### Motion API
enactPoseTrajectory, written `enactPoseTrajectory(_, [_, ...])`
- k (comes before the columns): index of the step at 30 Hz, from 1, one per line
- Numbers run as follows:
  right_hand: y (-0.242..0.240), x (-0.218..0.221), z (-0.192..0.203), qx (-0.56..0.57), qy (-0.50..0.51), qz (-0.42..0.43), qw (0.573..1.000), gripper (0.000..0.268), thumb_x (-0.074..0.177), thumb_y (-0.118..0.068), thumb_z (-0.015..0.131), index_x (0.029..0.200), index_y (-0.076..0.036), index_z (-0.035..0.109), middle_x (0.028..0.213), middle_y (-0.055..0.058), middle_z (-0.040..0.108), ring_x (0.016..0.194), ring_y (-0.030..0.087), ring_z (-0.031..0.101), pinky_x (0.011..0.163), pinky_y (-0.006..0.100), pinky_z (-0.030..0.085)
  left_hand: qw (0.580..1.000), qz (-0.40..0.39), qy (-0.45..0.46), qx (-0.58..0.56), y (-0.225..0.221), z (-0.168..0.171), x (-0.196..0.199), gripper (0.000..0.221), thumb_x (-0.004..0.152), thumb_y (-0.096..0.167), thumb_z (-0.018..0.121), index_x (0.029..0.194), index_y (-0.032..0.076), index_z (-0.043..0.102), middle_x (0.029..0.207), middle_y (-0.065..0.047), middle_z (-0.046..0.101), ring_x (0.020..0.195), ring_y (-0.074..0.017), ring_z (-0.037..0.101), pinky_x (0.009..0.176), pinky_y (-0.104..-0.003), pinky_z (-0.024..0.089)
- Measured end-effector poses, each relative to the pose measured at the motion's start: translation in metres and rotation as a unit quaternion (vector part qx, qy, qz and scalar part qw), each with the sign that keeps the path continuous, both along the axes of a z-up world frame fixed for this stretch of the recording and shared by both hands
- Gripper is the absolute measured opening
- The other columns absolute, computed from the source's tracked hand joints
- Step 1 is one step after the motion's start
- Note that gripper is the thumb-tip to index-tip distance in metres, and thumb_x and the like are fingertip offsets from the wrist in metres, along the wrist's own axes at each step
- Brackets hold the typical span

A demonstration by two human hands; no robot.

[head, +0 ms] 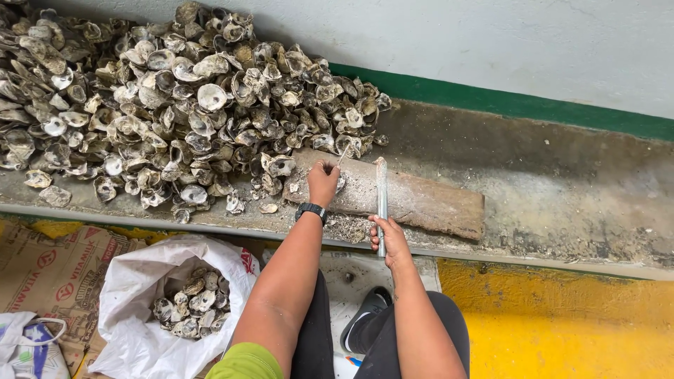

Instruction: Shucking oyster shells using a tool and a wooden block.

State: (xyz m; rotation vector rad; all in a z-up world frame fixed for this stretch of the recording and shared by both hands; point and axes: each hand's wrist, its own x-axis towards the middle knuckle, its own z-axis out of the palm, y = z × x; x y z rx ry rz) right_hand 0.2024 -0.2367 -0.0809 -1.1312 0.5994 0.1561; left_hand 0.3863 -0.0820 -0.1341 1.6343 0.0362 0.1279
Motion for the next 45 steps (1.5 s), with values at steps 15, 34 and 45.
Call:
enactPoseTrajectory(15, [0.005, -0.001, 0.013, -0.024, -0.002, 0.004, 1.0, 0.025, 0.097, -0.026, 0.064, 0.113, -0.006, 0.065, 0.066, -0.001, 0.056, 0.05, 0.006, 0.05, 0.04, 0.021, 0.042, 0.956, -0.087, 0.109, -0.257, -0.014, 0.023, -0.011, 0.008, 0.1, 0.003, 0.057, 0.106, 0.006, 0.061, 0.094, -0.002, 0.075, 0.084, -0.0082, 0.069, 0.073, -0.023, 0.053])
enactPoseTrajectory(34, [0.015, -0.004, 0.03, -0.095, 0.027, 0.058, 0.993, 0.027, 0.098, -0.026, 0.064, 0.114, -0.006, 0.068, 0.065, -0.002, 0.055, 0.049, 0.005, 0.048, 0.039, 0.022, 0.041, 0.913, -0.112, 0.19, -0.344, -0.033, 0.002, -0.01, 0.021, 0.099, -0.001, 0.059, 0.119, 0.004, 0.063, 0.101, -0.005, 0.069, 0.083, -0.0117, 0.067, 0.074, -0.025, 0.058])
enactPoseTrajectory(45, [0.02, -0.008, 0.027, -0.108, 0.036, 0.123, 0.986, 0.02, 0.096, -0.018, 0.065, 0.112, -0.008, 0.059, 0.073, 0.0, 0.062, 0.057, 0.008, 0.059, 0.049, 0.025, 0.055, 0.91, -0.136, 0.207, -0.331, -0.057, -0.01, -0.012, 0.025, 0.098, 0.007, 0.063, 0.122, 0.003, 0.069, 0.098, -0.003, 0.071, 0.081, -0.0096, 0.063, 0.071, -0.024, 0.05])
